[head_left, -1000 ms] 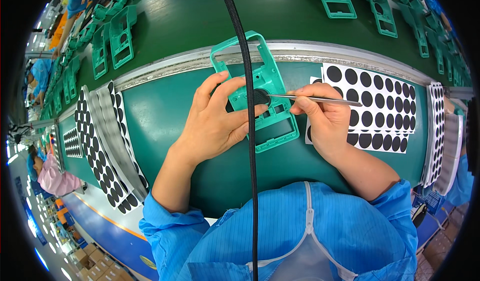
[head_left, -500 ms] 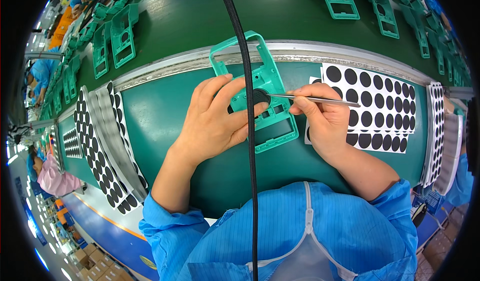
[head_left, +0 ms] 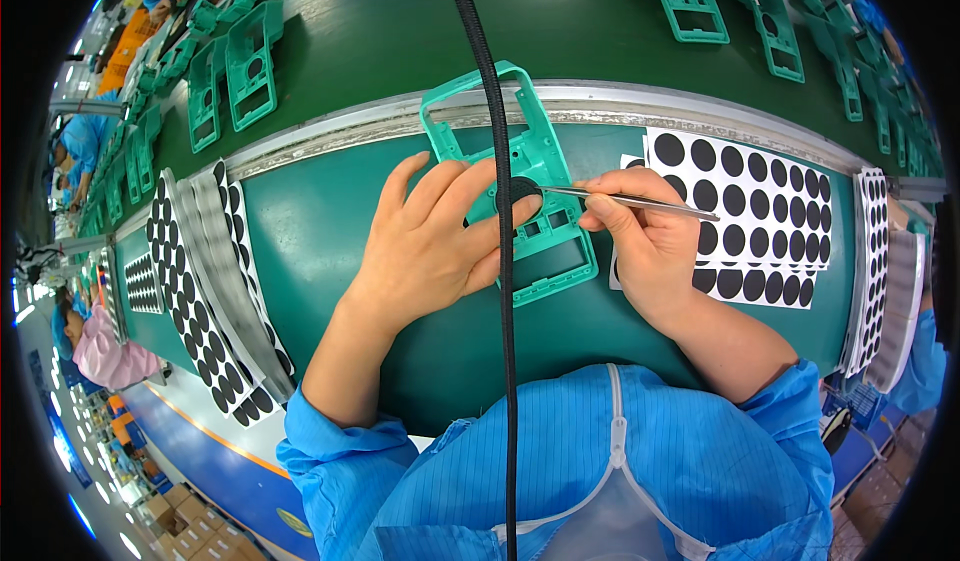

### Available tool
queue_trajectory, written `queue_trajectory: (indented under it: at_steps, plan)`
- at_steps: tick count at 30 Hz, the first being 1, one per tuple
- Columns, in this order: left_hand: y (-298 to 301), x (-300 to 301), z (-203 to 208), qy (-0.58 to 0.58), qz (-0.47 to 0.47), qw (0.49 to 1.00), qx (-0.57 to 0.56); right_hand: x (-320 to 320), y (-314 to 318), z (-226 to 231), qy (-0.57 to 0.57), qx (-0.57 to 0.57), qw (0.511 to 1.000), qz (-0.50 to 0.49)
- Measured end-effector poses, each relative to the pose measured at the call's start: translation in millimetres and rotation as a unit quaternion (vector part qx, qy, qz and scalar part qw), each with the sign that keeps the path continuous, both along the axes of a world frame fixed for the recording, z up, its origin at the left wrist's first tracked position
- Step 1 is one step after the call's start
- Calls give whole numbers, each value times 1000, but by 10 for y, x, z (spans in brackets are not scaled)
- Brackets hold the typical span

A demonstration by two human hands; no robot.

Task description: The person applies black circular adhesive labels to the back of a green electronics housing using tweezers.

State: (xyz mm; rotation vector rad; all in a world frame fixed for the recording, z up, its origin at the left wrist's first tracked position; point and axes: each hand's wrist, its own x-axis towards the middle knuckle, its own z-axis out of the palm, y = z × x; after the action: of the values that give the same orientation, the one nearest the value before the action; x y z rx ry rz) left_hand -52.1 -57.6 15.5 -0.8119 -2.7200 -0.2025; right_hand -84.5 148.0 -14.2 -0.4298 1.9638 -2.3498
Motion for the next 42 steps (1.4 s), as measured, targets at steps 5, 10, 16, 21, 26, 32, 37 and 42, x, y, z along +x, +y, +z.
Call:
queue_trajectory:
  at_steps: [5,10,16,21,26,32,37,42]
  plan:
    - [4,15,10,-11,12,1000,-4,8,-3,21,20,30,999,-3]
    - [9,22,37,-27,20,999,4,-26,35,25,171,123,978,-14]
    - [10,40,45,-31,25,999,21,-2,30,75,239,139,961,6]
    - [14,43,29,-21,23,999,34,2,72,72,234,131,963,0]
    - [-35,36,-68,0,5,999,50,-13,33,80,268,163,949,10]
    - [-32,24,-52,-8,16,999,49,-52,-12,85,343,204,917,3]
    - [-36,9,-75,-9,8,996,84,-54,-7,82,377,235,896,9]
    - [12,60,-115,24,16,989,145,-20,87,136,321,166,932,18]
